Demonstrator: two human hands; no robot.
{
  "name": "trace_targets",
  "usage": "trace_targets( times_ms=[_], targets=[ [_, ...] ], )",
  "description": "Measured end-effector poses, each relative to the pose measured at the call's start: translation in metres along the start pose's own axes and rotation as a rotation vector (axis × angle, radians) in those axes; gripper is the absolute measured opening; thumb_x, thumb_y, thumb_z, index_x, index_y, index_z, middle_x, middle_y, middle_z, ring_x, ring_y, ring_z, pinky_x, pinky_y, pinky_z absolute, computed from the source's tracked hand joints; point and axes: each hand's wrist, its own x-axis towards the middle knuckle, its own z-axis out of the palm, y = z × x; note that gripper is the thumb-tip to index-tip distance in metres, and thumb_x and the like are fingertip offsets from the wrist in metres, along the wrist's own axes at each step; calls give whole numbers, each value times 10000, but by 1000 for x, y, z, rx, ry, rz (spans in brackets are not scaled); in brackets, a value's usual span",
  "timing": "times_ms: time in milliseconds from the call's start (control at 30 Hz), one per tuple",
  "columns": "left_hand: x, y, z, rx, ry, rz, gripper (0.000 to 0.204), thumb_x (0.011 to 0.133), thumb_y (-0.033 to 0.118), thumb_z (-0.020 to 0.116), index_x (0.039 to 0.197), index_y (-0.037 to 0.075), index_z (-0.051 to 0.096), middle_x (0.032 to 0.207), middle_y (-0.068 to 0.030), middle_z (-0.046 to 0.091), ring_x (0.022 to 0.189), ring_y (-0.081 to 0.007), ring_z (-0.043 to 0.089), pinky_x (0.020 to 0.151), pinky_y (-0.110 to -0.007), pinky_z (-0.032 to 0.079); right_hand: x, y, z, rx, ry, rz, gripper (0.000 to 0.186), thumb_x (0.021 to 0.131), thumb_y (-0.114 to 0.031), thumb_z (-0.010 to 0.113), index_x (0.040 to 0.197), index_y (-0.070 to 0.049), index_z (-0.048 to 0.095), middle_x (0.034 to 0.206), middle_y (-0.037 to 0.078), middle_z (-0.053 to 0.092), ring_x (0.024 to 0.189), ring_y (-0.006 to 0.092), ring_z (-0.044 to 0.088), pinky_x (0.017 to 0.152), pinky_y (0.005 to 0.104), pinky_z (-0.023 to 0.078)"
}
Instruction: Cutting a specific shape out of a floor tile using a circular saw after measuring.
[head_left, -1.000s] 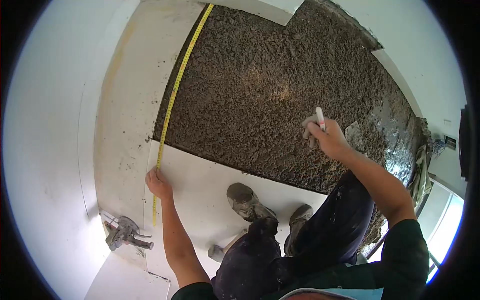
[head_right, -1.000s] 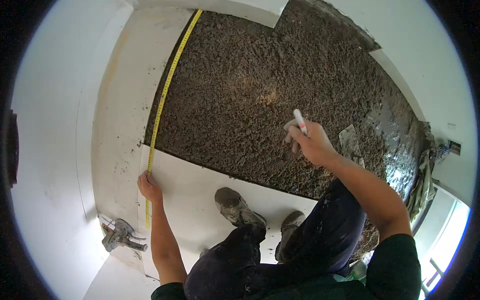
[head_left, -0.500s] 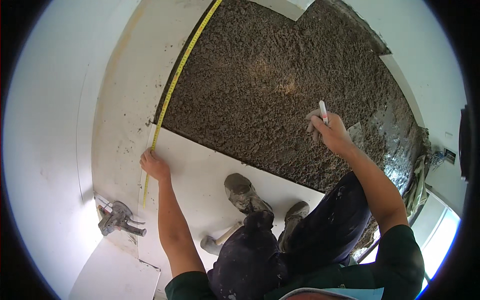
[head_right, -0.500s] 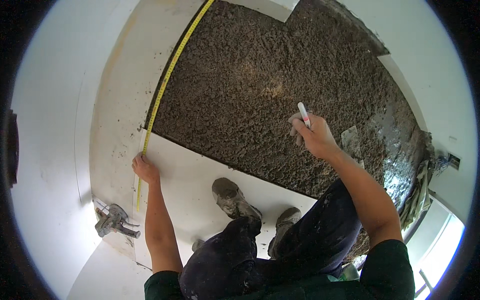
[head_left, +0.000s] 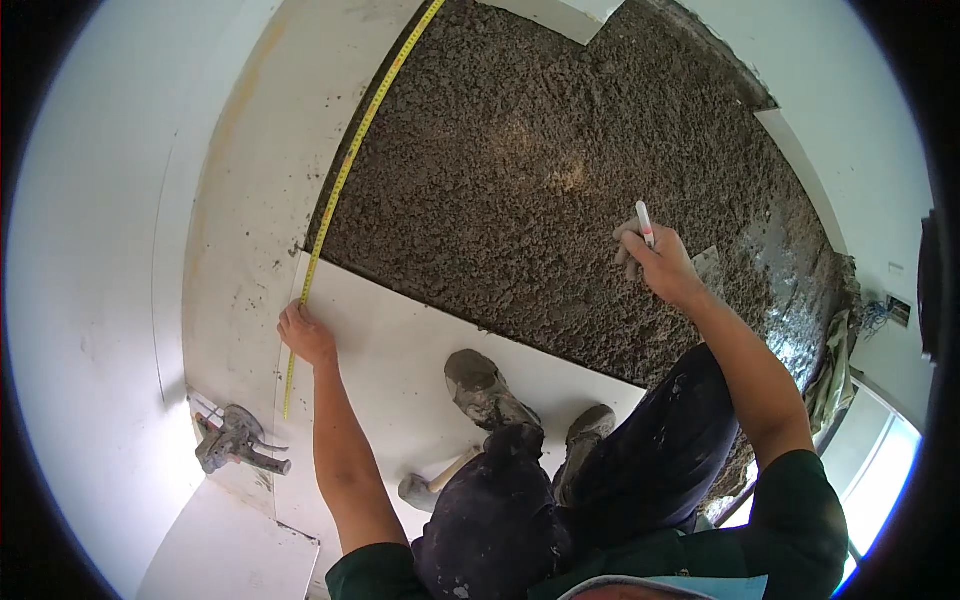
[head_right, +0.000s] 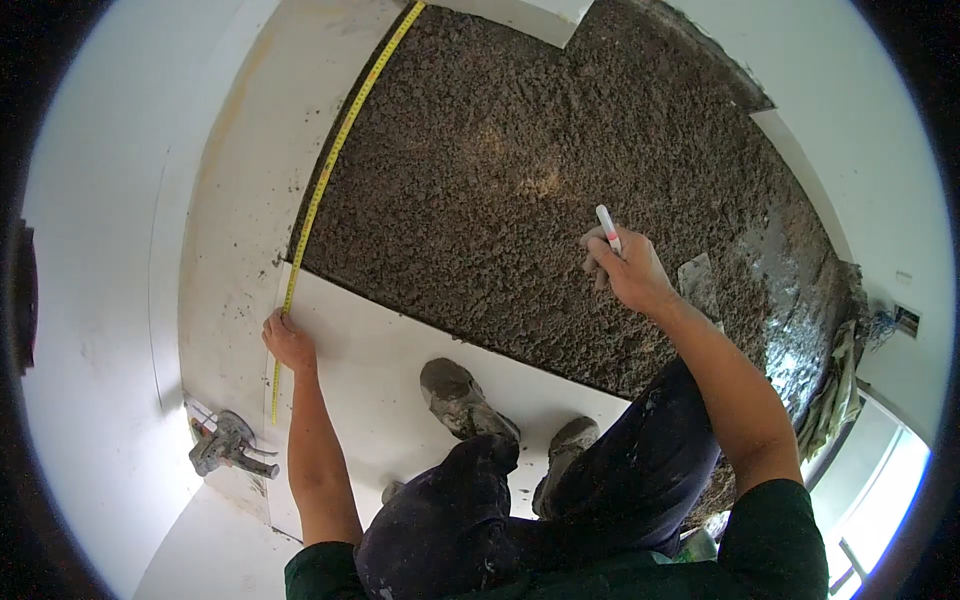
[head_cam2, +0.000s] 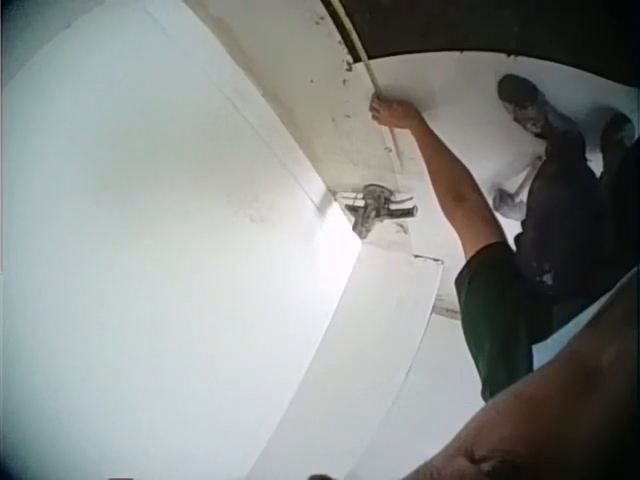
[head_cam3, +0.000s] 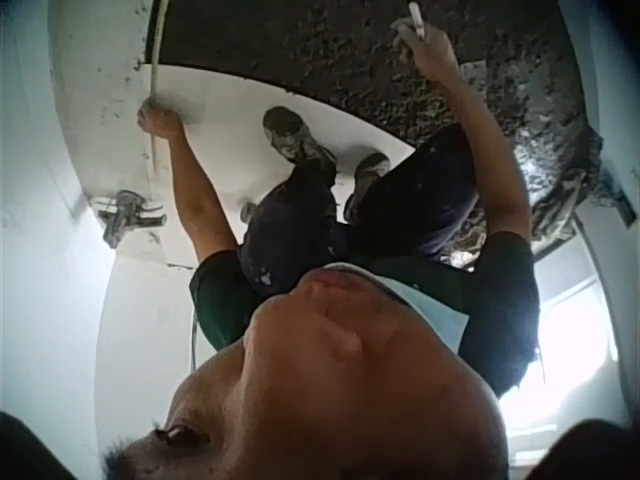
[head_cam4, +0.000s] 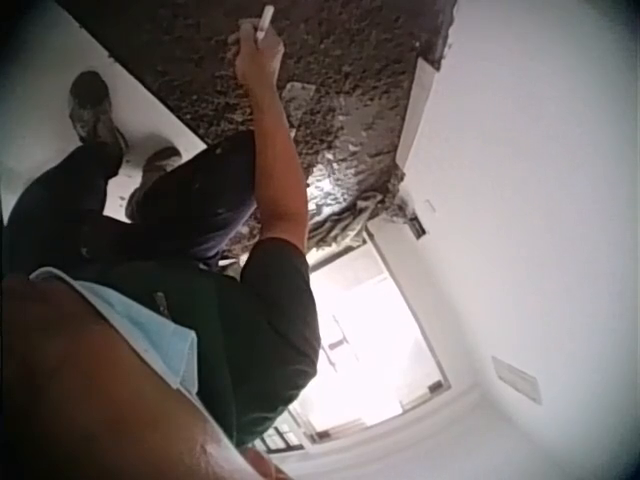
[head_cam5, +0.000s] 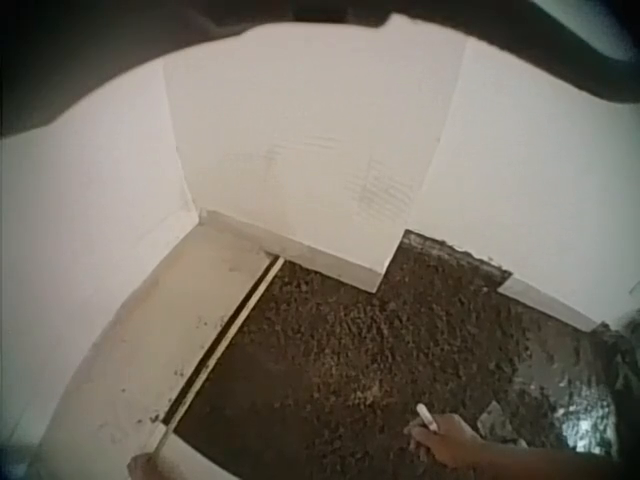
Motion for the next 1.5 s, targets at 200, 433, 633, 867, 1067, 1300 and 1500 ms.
trace_targets(
  times_ms=[200,433,633,867,1067,1300,1500],
  targets=[
    [5,5,-2,27,-7,17,193,931,125,527,1066,65,652,1044,-139,643,977,-374,570,864,-472,456,1,3,-2,-34,3,28,278,1020,-237,507,1095,18,588,771,72,655,581,124,609,550,310,499],
    [2,-3,3,35,23,30,186,925,112,528,1058,62,648,1017,-137,643,949,-368,573,830,-469,457,8,3,6,-28,-39,22,290,1022,-248,508,1086,20,597,778,86,659,585,131,612,552,318,501],
    [2,0,-1,19,1,48,193,930,141,526,1055,65,652,1019,-135,641,952,-366,574,828,-477,449,8,5,-2,-30,-6,51,296,1030,-257,495,1105,7,607,795,91,666,596,148,620,559,328,510],
    [-21,-24,-10,155,-55,-80,242,943,202,508,1098,97,661,1087,-92,655,1028,-338,591,857,-495,432,-2,-16,-1,78,-52,55,287,1006,-240,530,1089,24,605,771,58,651,617,101,622,580,305,517],
    [-14,0,-14,265,-124,-127,256,937,223,519,1115,126,675,1115,-79,659,1033,-325,597,859,-503,430,-21,-38,-4,187,-65,58,276,1011,-249,519,1012,7,621,751,41,644,611,96,615,576,289,509],
    [-1,26,-2,132,-84,-153,254,922,187,536,1100,84,686,1119,-116,658,1034,-348,590,894,-464,460,-27,-40,-11,188,-133,29,277,1008,-253,532,1057,4,624,778,52,662,623,105,621,584,297,510],
    [2,-10,17,179,8,-106,225,927,139,520,1081,82,675,1122,-148,646,1053,-370,584,882,-475,484,-28,-49,-11,173,-80,96,272,1022,-239,517,1100,-7,635,802,51,664,643,97,610,562,264,468]
  ],
)
